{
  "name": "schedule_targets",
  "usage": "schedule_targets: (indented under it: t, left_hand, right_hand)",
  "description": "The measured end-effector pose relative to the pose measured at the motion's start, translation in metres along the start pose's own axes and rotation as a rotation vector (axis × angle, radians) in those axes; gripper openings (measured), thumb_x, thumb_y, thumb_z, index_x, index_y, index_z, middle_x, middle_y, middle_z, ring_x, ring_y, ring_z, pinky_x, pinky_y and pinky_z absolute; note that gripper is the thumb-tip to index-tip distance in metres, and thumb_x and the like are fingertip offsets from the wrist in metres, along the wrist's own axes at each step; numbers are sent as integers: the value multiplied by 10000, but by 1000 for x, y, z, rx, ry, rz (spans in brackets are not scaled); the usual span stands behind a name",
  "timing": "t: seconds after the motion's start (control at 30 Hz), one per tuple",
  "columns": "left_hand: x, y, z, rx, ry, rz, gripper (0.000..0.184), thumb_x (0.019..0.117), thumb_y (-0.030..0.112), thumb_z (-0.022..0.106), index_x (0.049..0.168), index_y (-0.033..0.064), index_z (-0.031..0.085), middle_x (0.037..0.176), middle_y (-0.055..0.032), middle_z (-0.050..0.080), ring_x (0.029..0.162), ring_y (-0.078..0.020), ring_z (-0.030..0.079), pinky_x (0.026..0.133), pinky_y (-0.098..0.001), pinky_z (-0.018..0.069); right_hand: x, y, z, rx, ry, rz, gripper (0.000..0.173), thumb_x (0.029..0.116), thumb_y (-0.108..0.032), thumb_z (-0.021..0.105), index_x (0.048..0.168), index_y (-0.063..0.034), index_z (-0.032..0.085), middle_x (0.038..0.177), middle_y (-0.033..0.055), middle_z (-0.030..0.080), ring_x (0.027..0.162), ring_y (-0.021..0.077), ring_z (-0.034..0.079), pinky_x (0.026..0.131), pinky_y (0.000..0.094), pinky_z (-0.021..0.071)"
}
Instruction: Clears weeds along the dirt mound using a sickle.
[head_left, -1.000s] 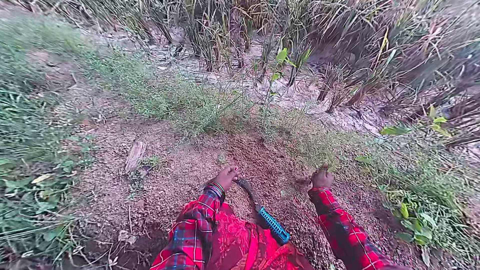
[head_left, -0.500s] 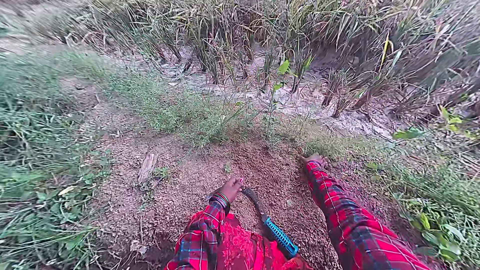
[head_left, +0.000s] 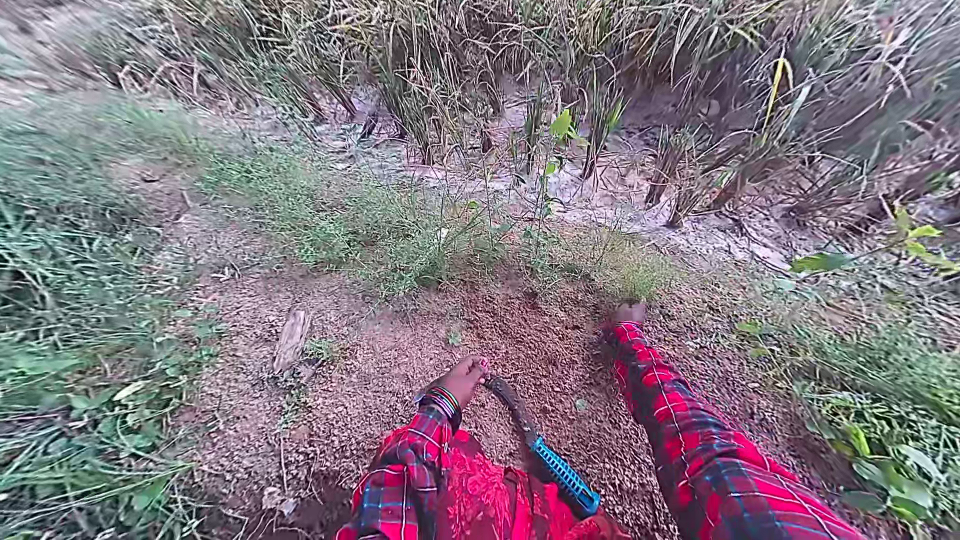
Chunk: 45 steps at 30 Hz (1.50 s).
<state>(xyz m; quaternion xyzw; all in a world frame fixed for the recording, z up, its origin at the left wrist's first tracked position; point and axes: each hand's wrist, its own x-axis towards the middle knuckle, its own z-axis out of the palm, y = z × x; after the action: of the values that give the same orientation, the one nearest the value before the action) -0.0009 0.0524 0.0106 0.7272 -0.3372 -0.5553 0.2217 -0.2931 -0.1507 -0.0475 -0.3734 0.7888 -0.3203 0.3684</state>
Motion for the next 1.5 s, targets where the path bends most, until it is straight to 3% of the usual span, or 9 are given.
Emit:
schedule_targets:
  t: [0.3, 0.5, 0.63, 0.9, 1.03, 1.17, 1.27, 1.4, 1.5]
  left_hand:
    - [3, 6, 5, 42, -36, 25, 431, 1126, 233, 417, 1454, -42, 472, 1399, -260, 578, 1262, -336, 605, 1078, -462, 469]
    - [-7, 1, -2, 22, -14, 50, 427, 1129, 234, 411, 1455, -30, 488, 1391, -239, 593, 1247, -306, 623, 1073, -439, 481]
    - [-5, 1, -1, 22, -4, 78, 424, 1126, 235, 424, 1443, -36, 495, 1377, -240, 600, 1241, -303, 624, 1080, -432, 477]
    - [-9, 6, -1, 80, -50, 73, 439, 1126, 264, 420, 1457, -15, 493, 1400, -225, 594, 1288, -312, 597, 1113, -455, 446]
    - [-7, 8, -3, 93, -55, 98, 439, 1126, 259, 420, 1453, -24, 494, 1386, -237, 602, 1272, -320, 610, 1110, -461, 451]
    - [-8, 9, 0, 119, -66, 103, 447, 1127, 268, 422, 1460, -22, 487, 1391, -233, 597, 1269, -315, 609, 1109, -455, 451]
    - [-12, 6, -3, 120, -68, 100, 440, 1127, 263, 421, 1451, -24, 497, 1386, -238, 595, 1272, -312, 606, 1113, -449, 452]
    - [-14, 6, -4, 119, -61, 108, 432, 1128, 262, 411, 1448, -15, 502, 1365, -237, 605, 1246, -317, 613, 1092, -458, 458]
    - [-15, 7, -6, 135, -71, 122, 437, 1125, 269, 417, 1449, -12, 502, 1362, -236, 604, 1249, -323, 611, 1094, -469, 456]
  right_hand:
    - [-83, 44, -31, 146, -39, -235, 613, 1080, -192, 507, 1519, 171, 281, 1475, 368, 464, 1393, 368, 488, 1191, 428, 344]
    - [-59, -19, 11, -80, -166, -303, 798, 891, -157, 790, 1481, 154, 350, 1328, 347, 589, 1260, 418, 592, 1097, 532, 450]
    - [-22, -14, 53, -453, -377, -272, 452, 978, -147, 677, 1370, 60, 590, 1448, 322, 518, 1381, 453, 481, 1156, 571, 373]
    - [-69, 1, 39, 27, -158, -129, 398, 1081, -108, 493, 1448, 45, 506, 1402, 287, 576, 1335, 360, 549, 1137, 492, 397]
    - [-92, -12, 34, 80, -208, -255, 335, 1070, -156, 537, 1294, 88, 582, 1058, 241, 647, 897, 283, 619, 865, 460, 498]
    - [-82, -6, 50, -447, -461, -297, 655, 955, -240, 723, 1457, 85, 459, 1435, 306, 533, 1352, 404, 525, 1147, 534, 393]
    - [-91, -2, 80, -637, -500, -426, 561, 935, -287, 722, 1403, -2, 601, 1515, 262, 484, 1421, 420, 444, 1169, 599, 328]
    - [-101, 5, 81, -190, -399, -241, 330, 986, -117, 635, 1293, 6, 649, 1216, 214, 690, 1138, 309, 664, 1024, 501, 502]
    - [-110, -17, 47, 197, -349, -235, 230, 1047, -82, 571, 1196, 89, 601, 871, 127, 650, 707, 150, 613, 697, 334, 542]
